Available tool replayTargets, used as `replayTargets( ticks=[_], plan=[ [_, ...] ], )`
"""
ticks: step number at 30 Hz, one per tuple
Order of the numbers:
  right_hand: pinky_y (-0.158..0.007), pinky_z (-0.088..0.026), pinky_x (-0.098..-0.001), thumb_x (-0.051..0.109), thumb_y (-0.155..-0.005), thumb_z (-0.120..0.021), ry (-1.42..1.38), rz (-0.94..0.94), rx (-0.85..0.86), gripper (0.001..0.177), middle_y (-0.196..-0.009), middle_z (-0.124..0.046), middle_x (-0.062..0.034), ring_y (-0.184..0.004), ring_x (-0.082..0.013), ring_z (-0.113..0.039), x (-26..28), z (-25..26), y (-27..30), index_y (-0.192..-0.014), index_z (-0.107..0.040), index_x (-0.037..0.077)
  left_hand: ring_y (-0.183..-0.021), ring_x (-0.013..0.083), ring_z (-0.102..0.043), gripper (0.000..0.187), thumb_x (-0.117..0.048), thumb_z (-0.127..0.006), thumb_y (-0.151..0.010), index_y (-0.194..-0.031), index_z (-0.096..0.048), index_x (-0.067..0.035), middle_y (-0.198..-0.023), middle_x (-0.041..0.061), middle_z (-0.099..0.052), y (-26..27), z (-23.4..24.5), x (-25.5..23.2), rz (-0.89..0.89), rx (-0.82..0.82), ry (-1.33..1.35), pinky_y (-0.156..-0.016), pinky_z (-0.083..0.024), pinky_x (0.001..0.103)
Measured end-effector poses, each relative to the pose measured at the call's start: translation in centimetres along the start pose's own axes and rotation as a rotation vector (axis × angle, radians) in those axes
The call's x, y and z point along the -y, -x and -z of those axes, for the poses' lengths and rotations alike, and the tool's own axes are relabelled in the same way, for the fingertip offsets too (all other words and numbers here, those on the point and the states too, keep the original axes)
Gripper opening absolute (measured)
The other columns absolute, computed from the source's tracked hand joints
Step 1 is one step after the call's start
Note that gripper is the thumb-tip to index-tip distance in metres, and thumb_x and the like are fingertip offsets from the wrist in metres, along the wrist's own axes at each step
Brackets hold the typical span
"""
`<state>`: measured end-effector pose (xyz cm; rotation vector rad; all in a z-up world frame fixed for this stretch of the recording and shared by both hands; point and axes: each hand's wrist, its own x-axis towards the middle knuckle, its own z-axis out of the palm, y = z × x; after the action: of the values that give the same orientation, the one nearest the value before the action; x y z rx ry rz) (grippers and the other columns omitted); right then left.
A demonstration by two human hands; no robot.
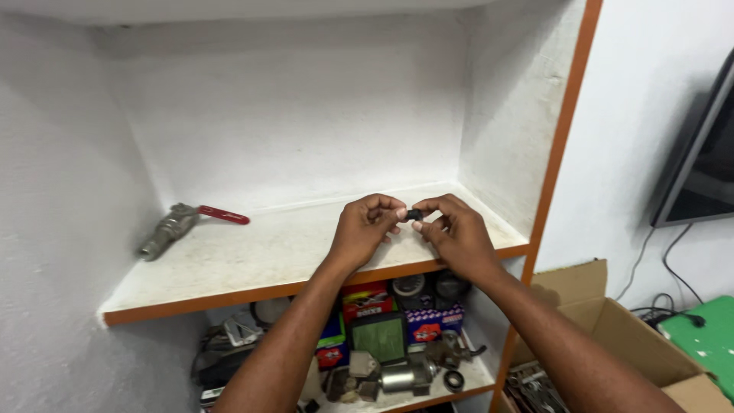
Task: The person organizes various mechanical tools and motorcycle parts by picking them up from a shelf or floor and placing them into a cardboard box.
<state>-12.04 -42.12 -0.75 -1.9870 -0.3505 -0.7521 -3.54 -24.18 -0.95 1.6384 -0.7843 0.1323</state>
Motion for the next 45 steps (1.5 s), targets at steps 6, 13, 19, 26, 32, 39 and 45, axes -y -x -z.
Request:
replayTargets(
  ticks=[6, 13, 19, 26, 32, 39, 45],
  plan=[
    [-0.056, -0.050, -0.0253, 0.008, -0.093, -0.074, -0.082, -0.065, -0.095, 0.028, -0.092, -0.068, -0.0100, -0.066, -0.0082, -0.061, -3.4, 5.9, 2.6, -0.121, -0.070, 0.004, -0.073, 0.0086, -0.070, 0.023, -0.021, -0.070, -0.095, -0.111, -0.076, -0.005, -0.089, 0.004, -0.078, -0.9, -7.3, -1.6, -0.066, 0.081, 0.067, -0.060, -0.056, 0.026],
    [-0.065, -0.050, -0.0231, 0.002, -0.096, -0.072, 0.342, 0.299, -0.356, 0.023, -0.108, -0.065, -0.0067, -0.077, -0.0075, -0.061, -13.3, 15.5, 12.3, -0.117, -0.064, 0.001, -0.085, 0.0174, -0.078, 0.019, -0.023, -0.068, -0.103, -0.106, -0.079, -0.008, -0.096, 0.009, -0.079, 2.9, -20.5, -1.4, -0.588, 0.067, -0.160, -0.072, -0.063, 0.031],
    [-0.062, -0.058, -0.0262, -0.001, -0.083, -0.072, 0.081, -0.577, -0.120, 0.038, -0.090, -0.076, -0.0084, -0.074, -0.0103, -0.072, -31.9, 21.0, 18.7, -0.120, -0.066, 0.004, -0.086, 0.0261, -0.076, 0.035, -0.010, -0.048, -0.104, -0.133, -0.067, -0.012, -0.104, 0.015, -0.077, 5.9, -34.3, 8.0, -0.148, 0.494, -0.241, -0.073, -0.058, 0.040],
    [-0.076, -0.057, -0.0382, 0.016, -0.068, -0.088, 0.380, -0.760, 0.178, 0.029, -0.088, -0.079, -0.0121, -0.083, -0.0250, -0.075, -49.3, 17.2, 26.4, -0.092, -0.077, 0.005, -0.117, 0.0395, -0.064, 0.036, -0.009, -0.040, -0.106, -0.133, -0.060, 0.002, -0.127, 0.027, -0.066, 7.8, -44.9, 28.8, 0.814, 0.423, -0.108, -0.101, -0.051, 0.048],
    [-0.091, -0.056, -0.0441, 0.021, -0.076, -0.085, 0.616, -0.996, 0.647, 0.028, -0.106, -0.076, -0.0136, -0.105, -0.0304, -0.072, -53.2, 13.7, 25.6, -0.100, -0.078, 0.010, -0.134, 0.0336, -0.051, 0.046, -0.016, -0.036, -0.109, -0.154, -0.041, -0.010, -0.152, 0.014, -0.046, 11.6, -46.2, 38.5, 1.154, 0.317, -0.133, -0.110, -0.043, 0.044],
    [-0.100, -0.055, -0.0450, 0.021, -0.084, -0.081, 0.716, -1.041, 0.669, 0.034, -0.126, -0.068, -0.0192, -0.118, -0.0369, -0.066, -55.2, 10.3, 24.5, -0.114, -0.073, 0.006, -0.122, 0.0382, -0.058, 0.039, -0.008, -0.039, -0.105, -0.137, -0.059, 0.004, -0.136, 0.025, -0.060, 12.1, -46.3, 38.4, 1.124, 0.279, -0.138, -0.102, -0.046, 0.045],
    [-0.100, -0.054, -0.0464, 0.016, -0.090, -0.066, 0.644, -1.021, 0.488, 0.021, -0.122, -0.072, -0.0171, -0.116, -0.0352, -0.068, -55.9, 11.2, 24.6, -0.105, -0.081, 0.015, -0.114, 0.0336, -0.065, 0.041, -0.001, -0.041, -0.099, -0.136, -0.060, -0.001, -0.130, 0.021, -0.067, 12.4, -46.4, 38.3, 1.076, 0.165, -0.036, -0.100, -0.049, 0.041]
  ],
)
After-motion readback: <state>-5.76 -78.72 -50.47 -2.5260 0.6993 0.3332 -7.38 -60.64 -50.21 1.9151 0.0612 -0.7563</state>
